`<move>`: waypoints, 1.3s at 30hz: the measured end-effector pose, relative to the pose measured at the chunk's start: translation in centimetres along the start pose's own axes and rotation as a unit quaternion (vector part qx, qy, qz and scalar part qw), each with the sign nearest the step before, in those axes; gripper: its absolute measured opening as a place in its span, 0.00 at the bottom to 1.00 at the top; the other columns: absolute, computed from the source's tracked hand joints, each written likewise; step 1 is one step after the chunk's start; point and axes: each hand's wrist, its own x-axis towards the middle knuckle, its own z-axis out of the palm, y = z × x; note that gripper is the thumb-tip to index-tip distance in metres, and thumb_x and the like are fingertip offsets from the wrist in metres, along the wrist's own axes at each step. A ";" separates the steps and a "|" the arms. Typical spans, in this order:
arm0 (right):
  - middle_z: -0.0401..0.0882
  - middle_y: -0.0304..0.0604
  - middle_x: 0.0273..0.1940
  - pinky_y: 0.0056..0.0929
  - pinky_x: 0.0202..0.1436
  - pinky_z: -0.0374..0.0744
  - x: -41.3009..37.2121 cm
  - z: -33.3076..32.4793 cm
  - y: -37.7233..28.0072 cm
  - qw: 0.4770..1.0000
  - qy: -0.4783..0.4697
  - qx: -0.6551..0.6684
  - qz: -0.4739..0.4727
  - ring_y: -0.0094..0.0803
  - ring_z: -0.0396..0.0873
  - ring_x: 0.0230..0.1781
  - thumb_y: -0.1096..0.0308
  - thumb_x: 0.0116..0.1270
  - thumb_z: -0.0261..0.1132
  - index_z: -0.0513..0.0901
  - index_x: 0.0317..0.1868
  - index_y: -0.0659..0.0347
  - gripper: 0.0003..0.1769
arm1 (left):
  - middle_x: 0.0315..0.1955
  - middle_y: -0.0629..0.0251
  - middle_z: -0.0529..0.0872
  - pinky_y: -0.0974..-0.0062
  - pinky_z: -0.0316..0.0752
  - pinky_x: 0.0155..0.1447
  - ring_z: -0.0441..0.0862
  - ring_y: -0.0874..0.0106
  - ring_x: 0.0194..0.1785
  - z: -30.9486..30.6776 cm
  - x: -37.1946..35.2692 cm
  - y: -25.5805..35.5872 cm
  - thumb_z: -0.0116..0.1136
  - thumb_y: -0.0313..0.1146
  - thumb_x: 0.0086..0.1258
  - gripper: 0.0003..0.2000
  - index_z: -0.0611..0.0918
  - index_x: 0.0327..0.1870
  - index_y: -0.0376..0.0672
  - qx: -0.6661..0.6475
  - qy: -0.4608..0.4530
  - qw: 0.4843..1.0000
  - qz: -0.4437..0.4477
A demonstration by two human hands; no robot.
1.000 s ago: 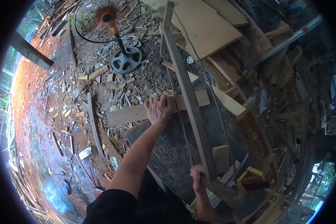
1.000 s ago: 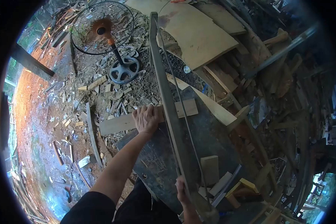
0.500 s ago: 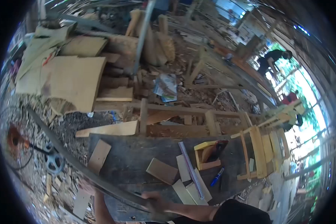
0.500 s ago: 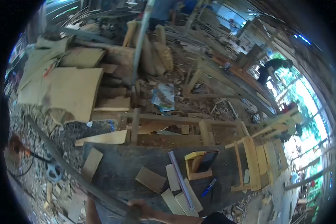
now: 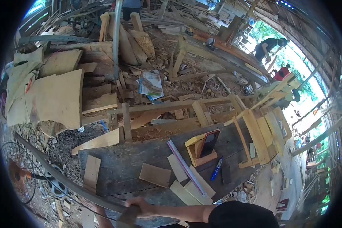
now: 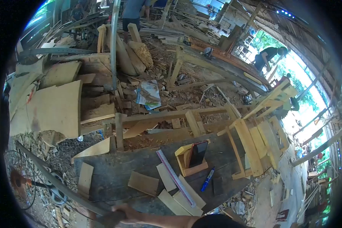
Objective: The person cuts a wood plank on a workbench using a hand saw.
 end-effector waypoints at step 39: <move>0.76 0.33 0.31 0.25 0.34 0.71 -0.9 -3.2 -1.5 0.962 -0.100 0.226 0.121 0.18 0.73 0.33 0.66 0.69 0.68 0.84 0.36 0.62 0.08 | 0.49 0.60 0.80 0.57 0.58 0.65 0.73 0.60 0.59 -1.9 0.8 1.8 0.49 0.49 0.72 0.16 0.81 0.45 0.48 -0.048 0.027 0.997 -0.048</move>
